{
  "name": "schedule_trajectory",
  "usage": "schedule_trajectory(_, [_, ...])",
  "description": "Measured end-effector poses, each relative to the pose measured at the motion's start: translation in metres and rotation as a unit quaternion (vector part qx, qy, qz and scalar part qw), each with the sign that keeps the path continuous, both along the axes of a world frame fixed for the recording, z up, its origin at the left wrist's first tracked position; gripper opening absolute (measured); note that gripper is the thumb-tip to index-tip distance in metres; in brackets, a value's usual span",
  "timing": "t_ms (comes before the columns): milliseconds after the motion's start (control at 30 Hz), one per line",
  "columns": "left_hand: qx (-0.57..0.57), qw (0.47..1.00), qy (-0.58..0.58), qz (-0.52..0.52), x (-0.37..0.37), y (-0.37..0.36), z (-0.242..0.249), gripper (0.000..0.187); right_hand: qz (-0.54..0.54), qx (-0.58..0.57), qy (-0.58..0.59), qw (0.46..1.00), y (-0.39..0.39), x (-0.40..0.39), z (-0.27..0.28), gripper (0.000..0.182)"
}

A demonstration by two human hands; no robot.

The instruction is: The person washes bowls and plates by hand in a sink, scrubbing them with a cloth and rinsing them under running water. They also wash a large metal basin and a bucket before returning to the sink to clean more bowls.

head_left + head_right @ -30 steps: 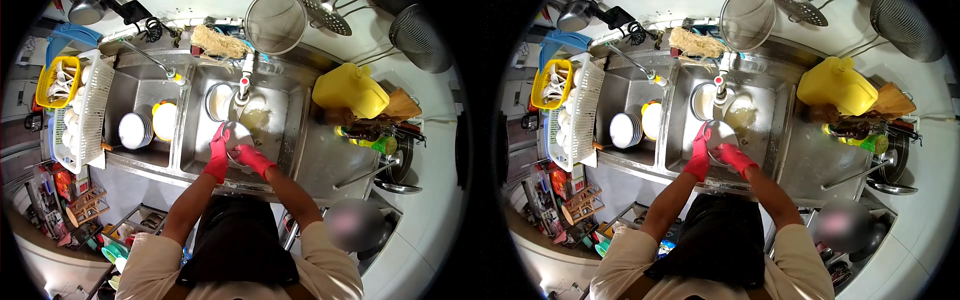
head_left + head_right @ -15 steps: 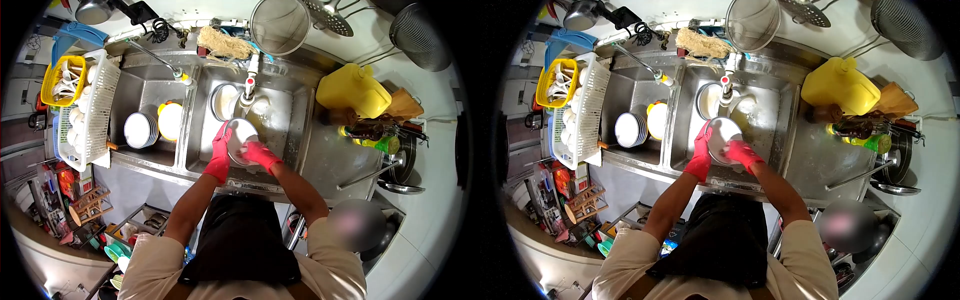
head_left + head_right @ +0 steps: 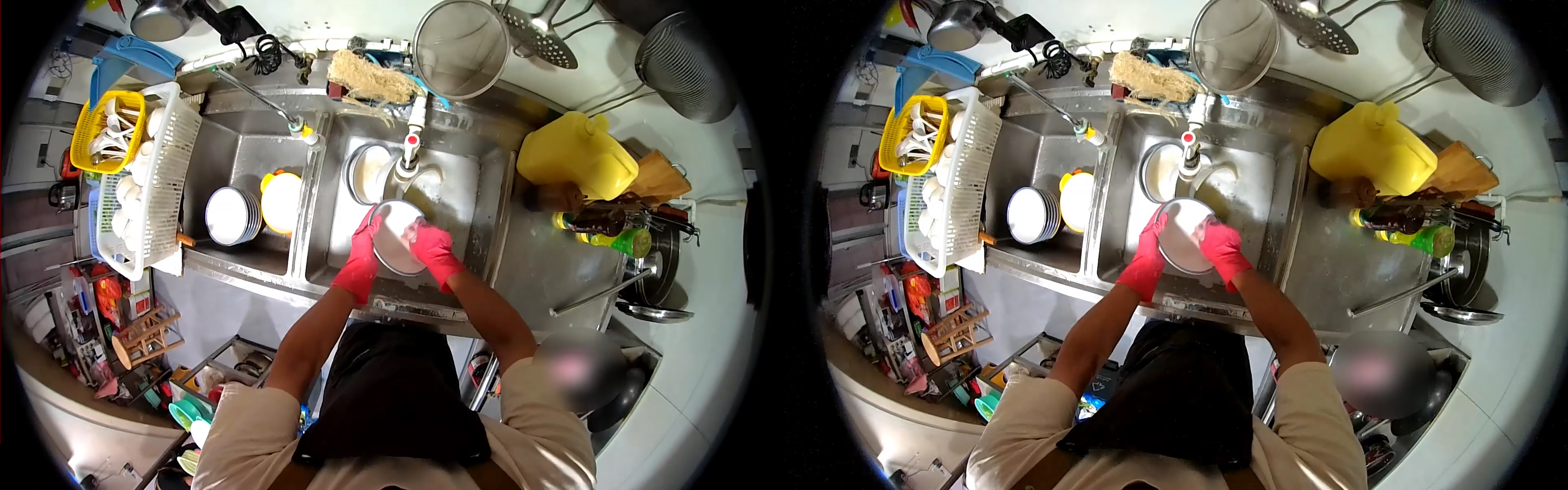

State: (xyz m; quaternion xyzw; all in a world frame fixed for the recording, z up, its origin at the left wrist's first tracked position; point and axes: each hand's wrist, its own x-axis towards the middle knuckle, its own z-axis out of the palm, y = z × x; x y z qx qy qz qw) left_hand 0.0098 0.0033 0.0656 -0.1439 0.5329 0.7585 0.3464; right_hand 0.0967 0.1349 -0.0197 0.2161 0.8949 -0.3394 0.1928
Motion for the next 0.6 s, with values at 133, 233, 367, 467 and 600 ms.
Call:
schedule_trajectory(133, [0.081,0.981,-0.150,-0.092,0.002,-0.008,0.002,0.040,-0.261,-0.002,0.195,0.945,0.020,-0.026,0.064,0.033])
schedule_trajectory(233, [0.090,0.959,-0.183,-0.196,-0.003,-0.001,0.027,0.060,-0.291,-0.279,0.270,0.875,0.016,-0.050,0.030,0.030])
schedule_trajectory(367, [0.019,0.954,-0.163,-0.250,-0.018,-0.005,0.028,0.064,-0.274,-0.353,0.222,0.866,0.010,-0.057,0.084,0.033])
schedule_trajectory(467, [0.044,0.941,-0.129,-0.311,-0.033,-0.001,0.050,0.065,0.076,-0.242,0.232,0.939,0.028,-0.041,0.105,0.048])
schedule_trajectory(600, [0.055,0.931,-0.066,-0.355,-0.038,0.000,0.052,0.053,0.071,-0.197,0.092,0.973,0.044,-0.047,0.106,0.047])
